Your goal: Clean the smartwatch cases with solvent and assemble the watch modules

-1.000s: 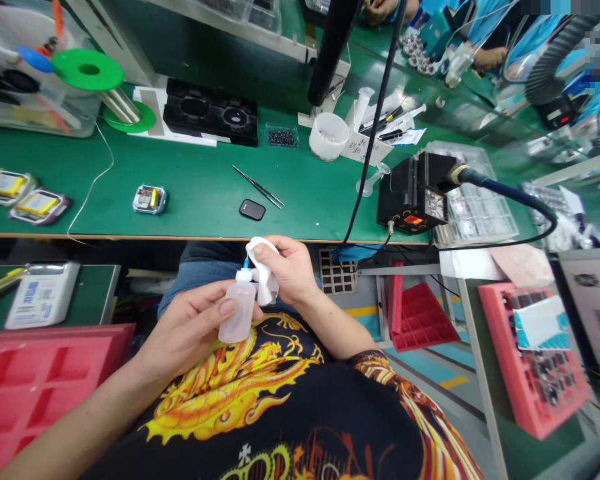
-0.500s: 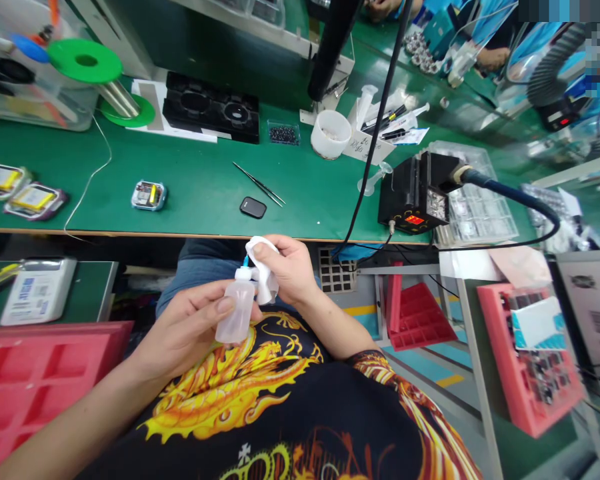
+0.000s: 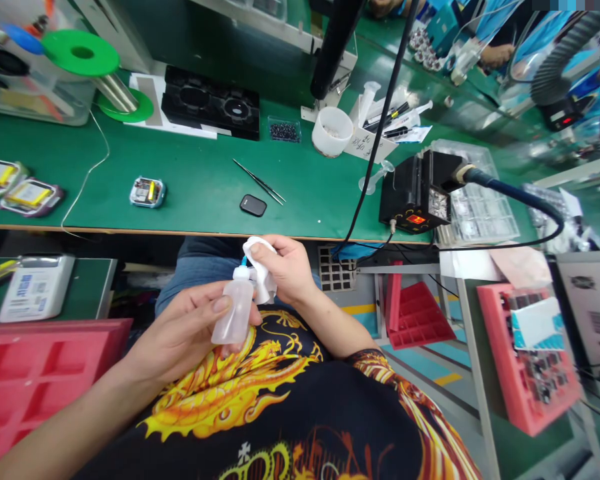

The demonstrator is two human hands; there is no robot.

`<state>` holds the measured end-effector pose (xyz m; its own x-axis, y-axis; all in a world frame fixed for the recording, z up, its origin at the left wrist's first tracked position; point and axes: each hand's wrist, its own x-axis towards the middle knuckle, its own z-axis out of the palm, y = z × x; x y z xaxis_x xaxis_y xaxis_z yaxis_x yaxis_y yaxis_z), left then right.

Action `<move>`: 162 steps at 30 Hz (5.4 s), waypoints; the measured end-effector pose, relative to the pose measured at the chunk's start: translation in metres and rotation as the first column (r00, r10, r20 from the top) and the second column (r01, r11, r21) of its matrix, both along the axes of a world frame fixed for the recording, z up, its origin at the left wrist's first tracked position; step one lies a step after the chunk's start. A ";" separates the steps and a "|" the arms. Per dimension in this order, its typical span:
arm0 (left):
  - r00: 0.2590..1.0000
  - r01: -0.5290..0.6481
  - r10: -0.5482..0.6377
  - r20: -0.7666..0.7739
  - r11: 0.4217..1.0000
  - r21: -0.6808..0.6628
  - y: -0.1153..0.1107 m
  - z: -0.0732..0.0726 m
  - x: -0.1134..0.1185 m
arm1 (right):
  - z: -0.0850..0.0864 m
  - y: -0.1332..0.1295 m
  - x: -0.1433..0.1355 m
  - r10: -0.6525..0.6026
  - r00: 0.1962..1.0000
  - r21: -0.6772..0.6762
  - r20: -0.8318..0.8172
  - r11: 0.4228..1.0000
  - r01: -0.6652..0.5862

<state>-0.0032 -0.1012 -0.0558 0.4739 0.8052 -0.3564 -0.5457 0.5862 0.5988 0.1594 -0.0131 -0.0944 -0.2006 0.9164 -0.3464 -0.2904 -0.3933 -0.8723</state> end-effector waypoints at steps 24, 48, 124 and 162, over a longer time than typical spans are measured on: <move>0.999 -0.020 0.022 0.033 0.998 -0.065 0.000 0.001 0.003 | -0.002 -0.001 0.002 0.012 1.000 0.015 -0.015 1.000 -0.012; 1.000 -0.014 0.014 0.001 0.999 -0.038 -0.001 0.000 0.003 | -0.003 -0.001 0.002 0.013 1.000 0.014 -0.007 1.000 -0.013; 0.320 0.183 0.434 -0.842 0.844 0.504 0.019 -0.018 -0.052 | 0.013 -0.028 -0.003 -0.005 0.906 0.619 0.424 0.731 -0.286; 0.346 0.114 0.390 -0.853 0.885 0.451 0.004 -0.058 -0.020 | -0.029 -0.028 -0.006 -0.370 0.496 0.604 0.785 0.283 -0.745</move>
